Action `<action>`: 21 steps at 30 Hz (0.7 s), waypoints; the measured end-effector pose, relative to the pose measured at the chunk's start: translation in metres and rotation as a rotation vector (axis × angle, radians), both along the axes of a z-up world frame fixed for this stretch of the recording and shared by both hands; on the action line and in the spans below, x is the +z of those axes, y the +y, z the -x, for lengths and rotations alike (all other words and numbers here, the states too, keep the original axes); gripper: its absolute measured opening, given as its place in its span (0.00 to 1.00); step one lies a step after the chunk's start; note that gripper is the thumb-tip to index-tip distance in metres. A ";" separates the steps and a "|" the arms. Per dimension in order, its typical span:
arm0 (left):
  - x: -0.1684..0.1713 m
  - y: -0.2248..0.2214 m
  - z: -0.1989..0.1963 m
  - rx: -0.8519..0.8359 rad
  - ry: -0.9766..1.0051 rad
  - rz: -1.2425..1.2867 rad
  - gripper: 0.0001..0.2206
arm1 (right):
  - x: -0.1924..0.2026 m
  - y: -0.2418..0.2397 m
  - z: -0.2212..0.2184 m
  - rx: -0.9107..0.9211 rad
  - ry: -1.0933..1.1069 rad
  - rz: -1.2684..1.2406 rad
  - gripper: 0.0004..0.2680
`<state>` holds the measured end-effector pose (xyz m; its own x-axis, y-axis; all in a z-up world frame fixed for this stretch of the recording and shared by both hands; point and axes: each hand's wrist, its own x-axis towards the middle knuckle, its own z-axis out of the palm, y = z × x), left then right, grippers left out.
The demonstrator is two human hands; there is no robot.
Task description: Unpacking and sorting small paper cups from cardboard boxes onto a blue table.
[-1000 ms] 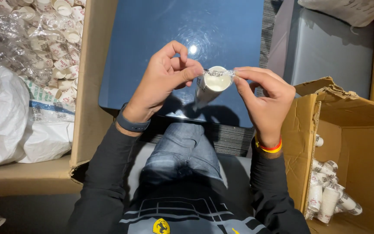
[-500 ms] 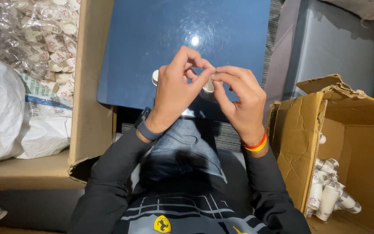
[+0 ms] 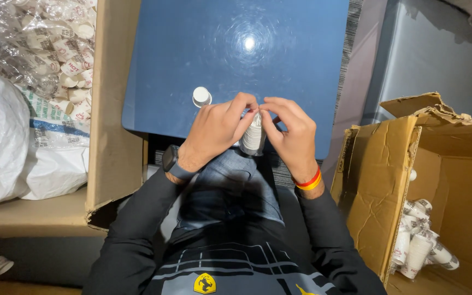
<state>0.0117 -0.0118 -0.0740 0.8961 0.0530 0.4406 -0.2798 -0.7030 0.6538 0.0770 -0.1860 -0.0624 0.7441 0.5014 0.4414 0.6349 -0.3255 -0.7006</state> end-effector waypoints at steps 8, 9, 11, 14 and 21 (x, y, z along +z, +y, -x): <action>-0.003 -0.006 0.010 0.011 -0.197 0.004 0.10 | 0.000 -0.003 0.010 -0.024 -0.196 -0.043 0.05; -0.005 -0.006 0.009 -0.001 -0.223 -0.022 0.11 | -0.002 -0.002 0.010 -0.026 -0.219 -0.024 0.05; -0.005 -0.008 0.013 -0.021 -0.198 -0.036 0.12 | -0.016 -0.007 0.009 -0.053 -0.183 -0.031 0.05; -0.001 -0.013 0.015 -0.054 -0.163 -0.077 0.15 | -0.027 -0.014 0.010 -0.076 -0.160 -0.027 0.05; -0.002 -0.006 0.016 -0.178 -0.146 -0.273 0.19 | -0.037 -0.020 0.017 0.001 -0.077 0.041 0.09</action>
